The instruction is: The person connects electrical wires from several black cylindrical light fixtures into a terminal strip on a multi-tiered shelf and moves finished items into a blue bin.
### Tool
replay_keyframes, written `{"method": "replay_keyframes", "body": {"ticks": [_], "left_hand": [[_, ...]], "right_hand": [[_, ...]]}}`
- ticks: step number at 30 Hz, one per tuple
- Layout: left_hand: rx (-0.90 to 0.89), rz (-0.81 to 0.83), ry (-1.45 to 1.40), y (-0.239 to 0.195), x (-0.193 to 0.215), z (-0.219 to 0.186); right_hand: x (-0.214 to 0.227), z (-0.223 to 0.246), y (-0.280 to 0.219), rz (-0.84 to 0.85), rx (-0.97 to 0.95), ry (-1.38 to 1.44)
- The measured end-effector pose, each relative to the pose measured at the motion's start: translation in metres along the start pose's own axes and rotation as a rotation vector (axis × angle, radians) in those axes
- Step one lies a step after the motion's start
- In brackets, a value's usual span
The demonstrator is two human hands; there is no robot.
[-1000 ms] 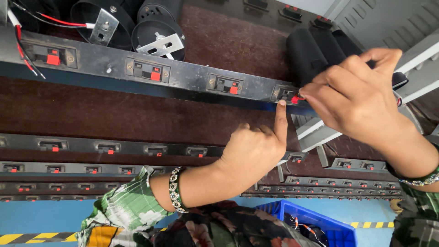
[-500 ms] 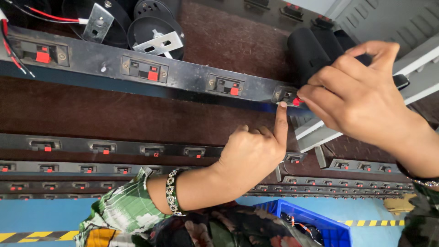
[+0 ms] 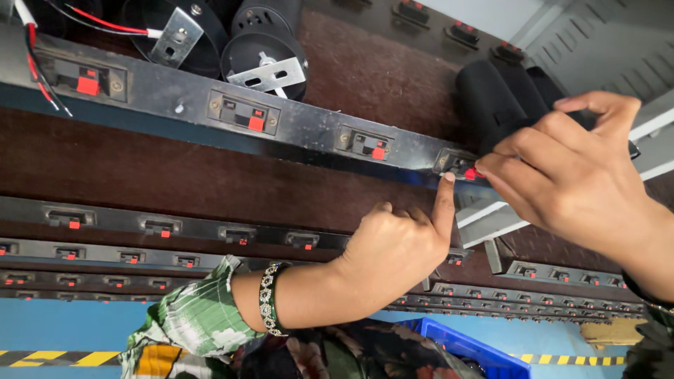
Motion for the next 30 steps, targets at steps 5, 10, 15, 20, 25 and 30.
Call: {"method": "replay_keyframes", "body": {"ticks": [5,10,15,20,25,30], "left_hand": [[-0.002,0.005,-0.012,0.002,0.001,-0.001],[-0.003,-0.008,0.006,0.004,0.004,-0.002],[-0.008,0.003,0.005,0.002,0.004,0.0],[0.008,-0.007,-0.008,0.003,0.006,0.001],[0.008,-0.002,-0.021,0.004,0.004,-0.001],[0.019,-0.014,-0.04,0.002,0.004,0.002]], "right_hand": [[0.0,0.003,0.001,0.016,-0.008,-0.037],[-0.001,0.006,0.006,0.015,-0.006,-0.054],[-0.004,0.008,0.006,0.008,0.001,-0.072],[-0.006,0.011,0.005,-0.041,-0.026,-0.094],[-0.009,0.013,0.001,-0.01,-0.023,-0.112],[-0.012,0.011,0.0,0.026,-0.013,-0.115]]}}
Point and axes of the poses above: each hand's wrist, its own y-axis towards the middle knuckle, its own x-axis out of the back of the hand, z = x × y, the point moved 6 cm from there along y, towards the middle knuckle
